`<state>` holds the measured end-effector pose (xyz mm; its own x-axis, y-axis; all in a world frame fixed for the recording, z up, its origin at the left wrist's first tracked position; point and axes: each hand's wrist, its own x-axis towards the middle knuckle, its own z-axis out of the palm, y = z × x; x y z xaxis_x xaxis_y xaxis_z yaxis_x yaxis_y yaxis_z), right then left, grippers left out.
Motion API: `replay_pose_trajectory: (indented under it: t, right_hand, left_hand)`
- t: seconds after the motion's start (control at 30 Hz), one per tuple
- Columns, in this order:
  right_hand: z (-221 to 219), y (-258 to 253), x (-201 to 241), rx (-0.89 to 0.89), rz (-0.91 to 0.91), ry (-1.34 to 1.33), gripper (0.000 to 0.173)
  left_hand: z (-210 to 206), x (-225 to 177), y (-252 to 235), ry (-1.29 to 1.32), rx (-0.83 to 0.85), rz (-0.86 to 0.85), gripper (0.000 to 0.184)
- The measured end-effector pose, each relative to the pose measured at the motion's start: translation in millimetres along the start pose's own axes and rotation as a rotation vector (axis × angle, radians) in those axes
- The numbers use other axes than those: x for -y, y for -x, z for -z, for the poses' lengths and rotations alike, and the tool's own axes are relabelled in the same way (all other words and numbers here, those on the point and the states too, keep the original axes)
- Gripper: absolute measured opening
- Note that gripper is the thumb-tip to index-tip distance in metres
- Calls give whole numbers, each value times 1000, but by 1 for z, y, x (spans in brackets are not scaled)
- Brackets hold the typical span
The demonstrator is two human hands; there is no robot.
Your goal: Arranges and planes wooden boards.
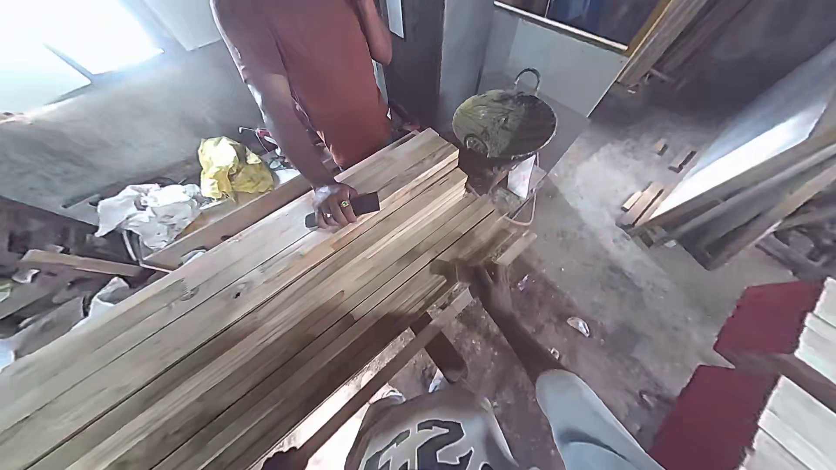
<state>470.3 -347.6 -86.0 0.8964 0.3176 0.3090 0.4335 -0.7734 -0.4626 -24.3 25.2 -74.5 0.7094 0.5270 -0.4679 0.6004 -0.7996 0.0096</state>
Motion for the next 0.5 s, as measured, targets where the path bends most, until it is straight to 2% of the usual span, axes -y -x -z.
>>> replay_pose_trajectory:
  t: [0.1,0.17,0.27,0.33,0.43,0.5]
  right_hand:
    - [-14,-32,12,-56,-74,-105,30]
    - [-25,-54,21,-69,-124,-153,28]
    - [-46,-69,30,10,-213,-198,31]
    - [-48,-74,38,26,-210,-190,31]
    - [-47,-69,50,76,-194,-206,33]
    - [-49,-69,57,105,-189,-154,35]
  left_hand:
    - [0,13,-10,28,-174,-56,38]
    - [2,18,-22,56,-269,-80,45]
    - [1,34,-37,89,-422,-92,42]
    - [10,39,-51,144,-529,-68,44]
    - [8,46,-65,184,-478,111,56]
    - [4,58,-69,212,-482,139,66]
